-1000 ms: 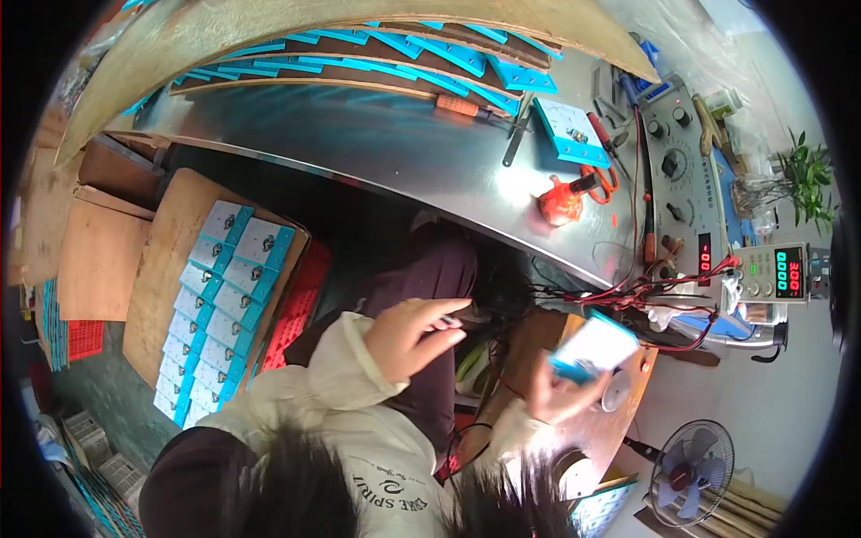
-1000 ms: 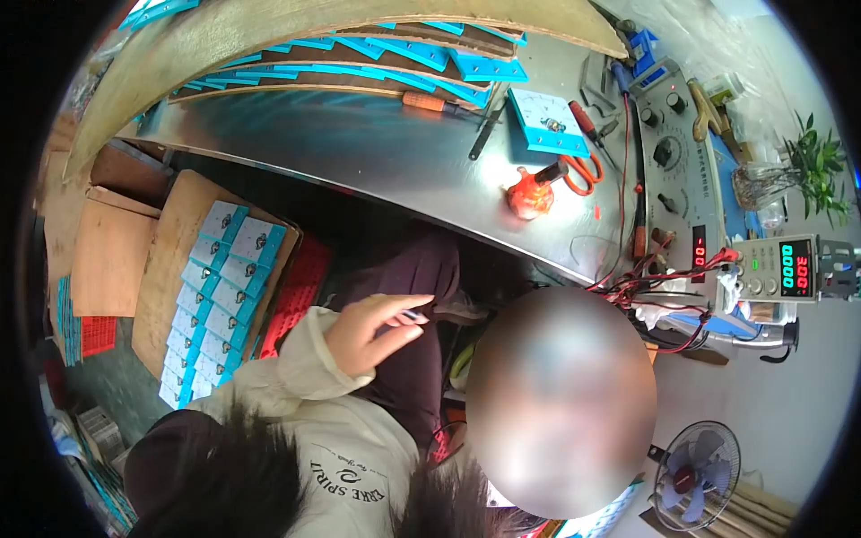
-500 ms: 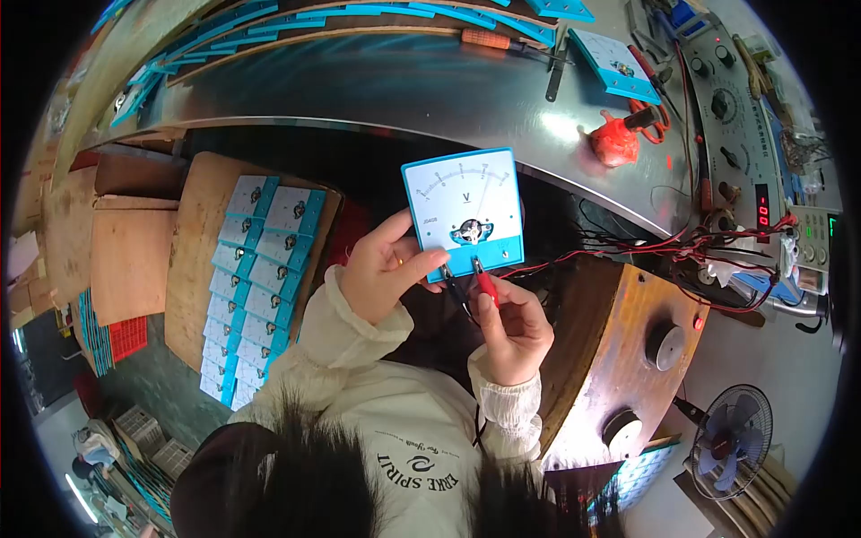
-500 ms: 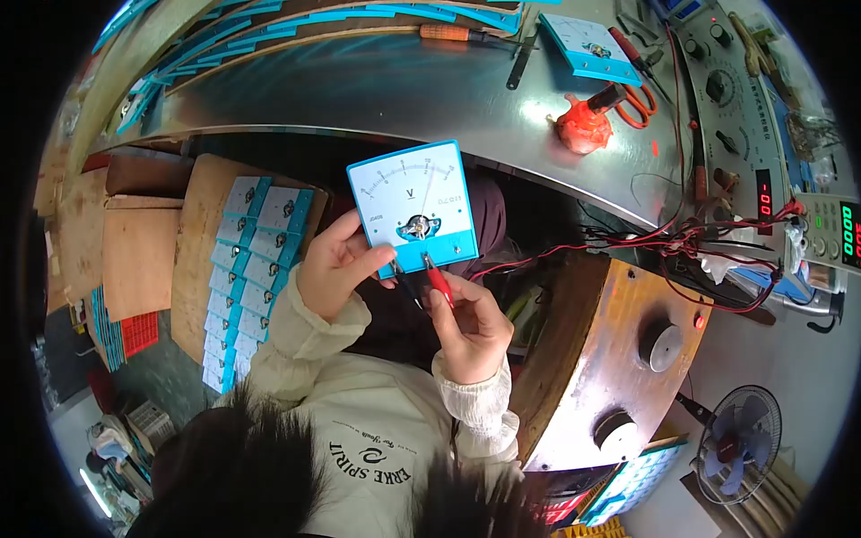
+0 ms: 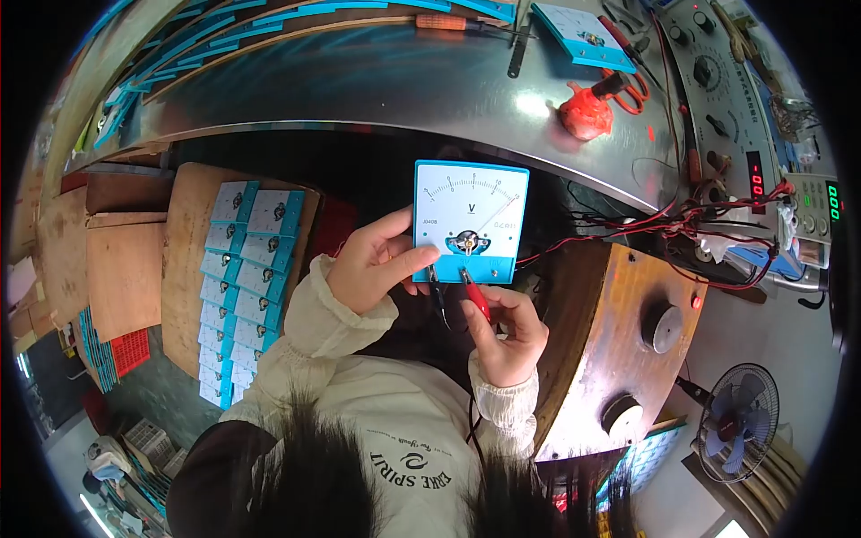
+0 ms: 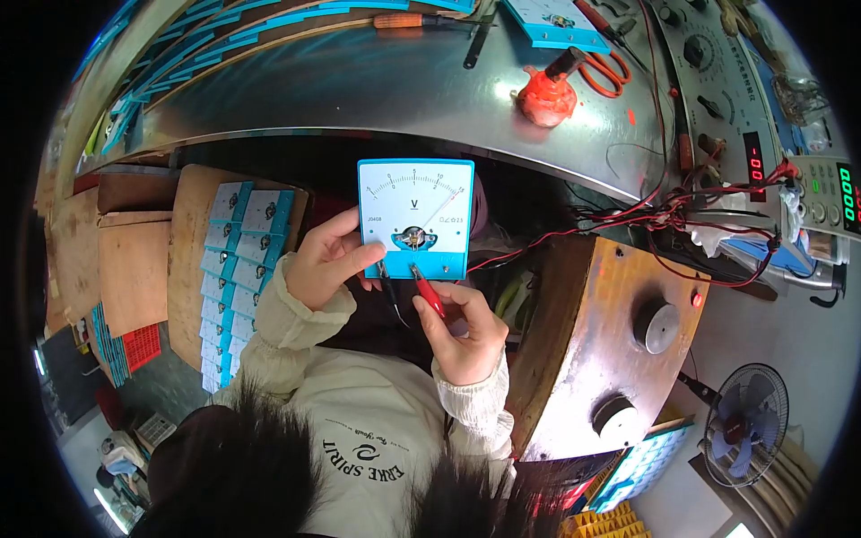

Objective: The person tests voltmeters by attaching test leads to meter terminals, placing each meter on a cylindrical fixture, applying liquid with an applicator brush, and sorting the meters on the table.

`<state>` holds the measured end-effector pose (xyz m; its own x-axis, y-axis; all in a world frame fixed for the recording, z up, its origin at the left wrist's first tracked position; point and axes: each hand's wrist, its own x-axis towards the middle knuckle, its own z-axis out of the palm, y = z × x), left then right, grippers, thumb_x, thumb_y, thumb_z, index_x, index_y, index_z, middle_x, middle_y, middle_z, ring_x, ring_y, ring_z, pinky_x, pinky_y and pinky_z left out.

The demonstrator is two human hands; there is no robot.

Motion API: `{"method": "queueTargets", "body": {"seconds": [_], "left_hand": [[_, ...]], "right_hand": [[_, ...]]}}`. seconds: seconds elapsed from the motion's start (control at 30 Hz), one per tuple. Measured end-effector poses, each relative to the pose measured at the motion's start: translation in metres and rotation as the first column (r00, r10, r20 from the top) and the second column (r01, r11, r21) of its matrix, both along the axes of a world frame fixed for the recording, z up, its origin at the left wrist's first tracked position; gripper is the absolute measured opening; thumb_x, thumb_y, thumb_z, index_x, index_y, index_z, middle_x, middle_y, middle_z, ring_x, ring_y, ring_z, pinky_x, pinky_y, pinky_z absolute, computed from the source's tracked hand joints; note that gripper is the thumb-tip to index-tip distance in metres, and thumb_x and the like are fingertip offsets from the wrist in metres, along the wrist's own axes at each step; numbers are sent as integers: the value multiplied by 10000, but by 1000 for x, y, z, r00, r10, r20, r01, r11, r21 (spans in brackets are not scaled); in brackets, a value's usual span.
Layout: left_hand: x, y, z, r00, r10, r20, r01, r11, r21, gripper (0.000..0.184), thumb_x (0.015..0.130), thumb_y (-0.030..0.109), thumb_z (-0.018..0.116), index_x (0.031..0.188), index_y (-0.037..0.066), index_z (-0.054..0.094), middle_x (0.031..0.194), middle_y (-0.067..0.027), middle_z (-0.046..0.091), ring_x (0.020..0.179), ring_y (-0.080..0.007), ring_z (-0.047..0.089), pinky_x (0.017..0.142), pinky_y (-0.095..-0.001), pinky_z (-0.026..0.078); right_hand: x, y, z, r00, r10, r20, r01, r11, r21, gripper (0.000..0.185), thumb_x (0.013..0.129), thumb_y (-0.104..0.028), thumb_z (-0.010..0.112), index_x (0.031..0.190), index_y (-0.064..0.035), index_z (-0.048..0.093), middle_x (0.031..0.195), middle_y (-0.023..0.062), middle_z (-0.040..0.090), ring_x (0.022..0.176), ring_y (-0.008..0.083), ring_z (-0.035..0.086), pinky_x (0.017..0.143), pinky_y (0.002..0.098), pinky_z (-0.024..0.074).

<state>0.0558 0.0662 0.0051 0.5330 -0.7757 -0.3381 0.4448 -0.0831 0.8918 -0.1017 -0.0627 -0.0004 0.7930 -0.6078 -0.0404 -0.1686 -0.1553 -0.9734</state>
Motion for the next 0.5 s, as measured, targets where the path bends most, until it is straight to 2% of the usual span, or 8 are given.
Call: {"method": "queueTargets", "body": {"seconds": [0.1,0.2,0.27,0.33,0.37,0.4,0.47,0.5], "left_hand": [[-3,-2,-4,1000,15,-8,-15,1000,3,546,907,148,603,1386,8,380,1056,-81,645,795,-94,610,583,-208,496],[-7,-8,1,998,60,12,-61,998,35,545,906,141,603,1385,6,380,1050,-71,645,792,-86,605,588,-205,494],[-10,-12,1,1000,21,2,-21,999,45,539,906,131,602,1385,12,383,1067,-61,637,808,-73,593,577,-199,485],[-22,-19,3,999,32,2,-32,999,9,510,911,80,581,1372,-18,387,1117,-80,616,887,-98,601,667,-217,508],[-34,-29,3,997,66,25,-63,991,-120,485,915,18,547,1364,-57,379,1159,-103,593,975,-129,595,803,-246,501],[-43,-35,2,1000,10,0,-10,990,-137,485,915,18,547,1364,-57,379,1159,-103,593,975,-129,595,803,-246,501],[-54,-42,0,977,-38,209,69,987,-147,492,914,-23,522,1371,-90,351,1186,-126,576,1028,-151,584,896,-266,466],[-61,-43,-6,986,-51,156,81,978,-191,538,916,-24,515,1413,-50,310,1120,-109,607,1018,-136,585,880,-257,468]], "right_hand": [[-2,-2,-3,1000,-5,-1,5,1000,22,190,785,42,712,943,20,607,838,87,669,704,96,635,643,220,515],[-1,-6,-11,994,-48,95,54,997,-59,340,734,-4,772,1013,17,580,1040,150,619,844,157,634,684,242,517],[4,-4,0,971,-200,131,235,901,-364,696,639,-114,854,1211,21,481,1244,222,478,1063,294,555,834,342,495],[10,-4,21,984,-172,-43,133,876,-463,1049,558,-216,896,1375,40,292,1341,267,363,1216,405,411,979,434,397],[12,-5,21,988,-145,-49,109,891,-440,1159,555,-241,893,1422,64,186,1336,284,366,1234,443,381,1030,466,335],[9,-2,10,987,-161,12,153,911,-382,1151,571,-224,882,1421,83,170,1352,297,348,1240,449,379,1028,455,341],[1,-7,3,970,-241,39,241,925,-293,1148,573,-207,872,1421,92,159,1355,302,343,1239,440,388,1031,453,339],[-8,-19,6,969,-244,31,242,922,-303,1130,573,-217,862,1415,100,177,1359,299,342,1242,424,396,1015,434,359]]}}
